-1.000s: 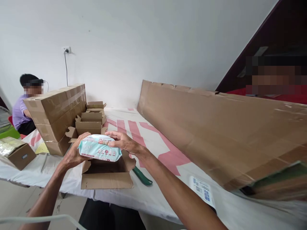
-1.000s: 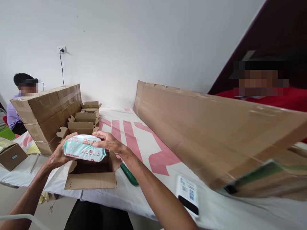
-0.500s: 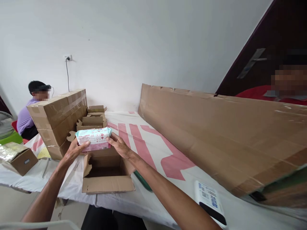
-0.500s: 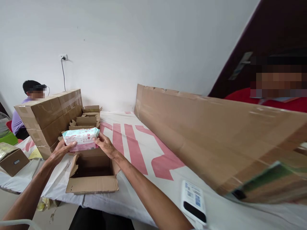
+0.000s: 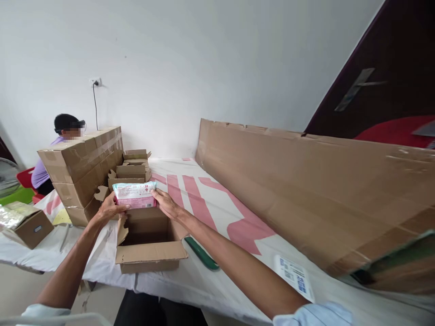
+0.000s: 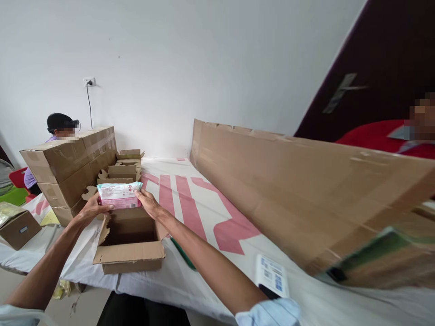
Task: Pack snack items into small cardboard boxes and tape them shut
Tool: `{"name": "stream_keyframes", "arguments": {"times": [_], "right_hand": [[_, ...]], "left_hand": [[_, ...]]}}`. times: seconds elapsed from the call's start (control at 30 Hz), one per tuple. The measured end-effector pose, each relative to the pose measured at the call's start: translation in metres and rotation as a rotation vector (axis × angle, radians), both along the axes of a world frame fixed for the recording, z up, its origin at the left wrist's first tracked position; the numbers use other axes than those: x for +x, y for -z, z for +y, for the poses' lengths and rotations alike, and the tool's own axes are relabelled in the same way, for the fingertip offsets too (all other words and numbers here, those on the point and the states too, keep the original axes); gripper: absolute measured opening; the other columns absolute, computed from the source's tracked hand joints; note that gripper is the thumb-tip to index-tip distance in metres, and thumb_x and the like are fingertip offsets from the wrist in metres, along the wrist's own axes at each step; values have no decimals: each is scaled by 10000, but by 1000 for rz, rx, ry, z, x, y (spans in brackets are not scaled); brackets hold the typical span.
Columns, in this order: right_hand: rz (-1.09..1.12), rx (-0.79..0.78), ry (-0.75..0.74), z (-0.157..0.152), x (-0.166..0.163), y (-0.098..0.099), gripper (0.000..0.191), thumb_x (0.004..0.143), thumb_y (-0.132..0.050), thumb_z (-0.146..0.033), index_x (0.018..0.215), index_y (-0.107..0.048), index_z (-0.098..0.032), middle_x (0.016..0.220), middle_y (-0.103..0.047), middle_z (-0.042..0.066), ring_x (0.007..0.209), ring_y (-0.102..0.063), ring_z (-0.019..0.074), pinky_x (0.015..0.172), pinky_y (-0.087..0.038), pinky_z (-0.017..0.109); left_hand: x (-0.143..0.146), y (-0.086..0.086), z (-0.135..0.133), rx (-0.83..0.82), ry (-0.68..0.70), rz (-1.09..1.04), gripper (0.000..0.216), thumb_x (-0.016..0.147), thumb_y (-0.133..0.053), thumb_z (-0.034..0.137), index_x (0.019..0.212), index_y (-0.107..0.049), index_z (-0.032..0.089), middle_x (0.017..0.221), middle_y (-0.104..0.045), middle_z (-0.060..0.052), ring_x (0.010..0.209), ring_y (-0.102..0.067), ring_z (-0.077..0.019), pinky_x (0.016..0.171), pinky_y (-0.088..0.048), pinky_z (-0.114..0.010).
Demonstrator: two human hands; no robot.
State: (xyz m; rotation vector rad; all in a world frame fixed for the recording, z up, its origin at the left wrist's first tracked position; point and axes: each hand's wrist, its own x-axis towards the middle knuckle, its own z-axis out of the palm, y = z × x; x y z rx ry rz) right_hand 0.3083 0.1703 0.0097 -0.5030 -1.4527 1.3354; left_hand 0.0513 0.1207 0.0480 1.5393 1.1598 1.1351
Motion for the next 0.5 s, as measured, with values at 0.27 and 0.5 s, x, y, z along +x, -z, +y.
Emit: {"name": "stream_keyframes", "arguments": {"times": [0.27,0.5], "right_hand": [[-19,-17,-6,5,-1,2,679,842,-741,-818,1195,-803,-241,1231,-825,66,1285,-683,308,1217,-468,517],[-24,-12,-15,5,-2,6,704,864,-717,-813,1243,-785,-224,1185,-834,74,1278,-688,291,1215,-464,509]], "left_hand": [[3,-1,4,-53,-35,-2,885,563,-1031,413,1329,-671,152,1064,-780,-99,790,-689,-209,654,-578,-314],[2,4,6,-76,-58,19,845,590,-1026,444,1307,-675,167,1106,-765,-98,923,-720,-252,733,-615,-339]]}}
